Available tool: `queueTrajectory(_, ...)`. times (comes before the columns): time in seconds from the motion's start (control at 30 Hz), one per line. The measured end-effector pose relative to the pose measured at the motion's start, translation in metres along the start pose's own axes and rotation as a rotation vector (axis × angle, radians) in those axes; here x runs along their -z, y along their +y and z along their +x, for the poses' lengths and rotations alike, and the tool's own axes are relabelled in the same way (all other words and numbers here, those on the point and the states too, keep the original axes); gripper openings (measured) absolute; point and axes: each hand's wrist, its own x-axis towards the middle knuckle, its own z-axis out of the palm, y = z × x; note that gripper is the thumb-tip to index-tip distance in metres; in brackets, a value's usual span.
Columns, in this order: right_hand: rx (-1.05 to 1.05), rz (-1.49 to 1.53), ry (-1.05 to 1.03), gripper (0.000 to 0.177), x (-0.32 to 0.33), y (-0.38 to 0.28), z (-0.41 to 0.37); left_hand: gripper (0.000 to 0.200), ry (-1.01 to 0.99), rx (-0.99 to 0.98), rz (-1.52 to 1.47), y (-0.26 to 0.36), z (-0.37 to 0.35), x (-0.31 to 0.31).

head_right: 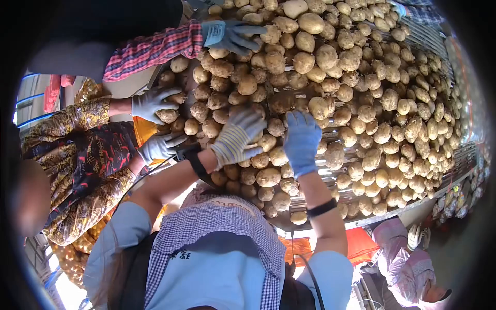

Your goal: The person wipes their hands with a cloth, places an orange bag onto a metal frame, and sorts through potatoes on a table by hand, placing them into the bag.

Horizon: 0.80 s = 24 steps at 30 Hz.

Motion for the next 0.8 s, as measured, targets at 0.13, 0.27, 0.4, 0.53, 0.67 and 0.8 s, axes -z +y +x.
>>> queueTrajectory(0.13,0.149,-0.137,-0.232,0.026,-0.021,0.008,0.025,0.054,-0.034,0.064,-0.063,0.011,-0.019,0.002)
queueTrajectory(0.27,0.216,-0.17,-0.491,0.049,-0.017,0.004,0.034,0.034,-0.312,0.257,-0.308,-0.003,-0.031,0.025)
queueTrajectory(0.4,0.127,-0.118,-0.735,0.031,0.001,-0.003,0.057,0.033,0.034,0.713,-0.968,0.017,-0.029,0.028)
queueTrajectory(0.53,-0.105,0.312,-0.747,0.063,0.02,-0.001,0.054,0.049,-0.029,1.163,-1.633,0.019,-0.02,0.049)
queueTrajectory(0.67,-0.175,1.365,-0.808,0.068,0.029,-0.013,0.044,0.062,-0.13,1.222,-2.124,0.011,-0.026,0.043)
queueTrajectory(0.8,0.187,0.256,-0.242,0.047,-0.013,-0.023,0.084,0.042,-0.056,1.183,-2.311,-0.028,-0.062,0.01)
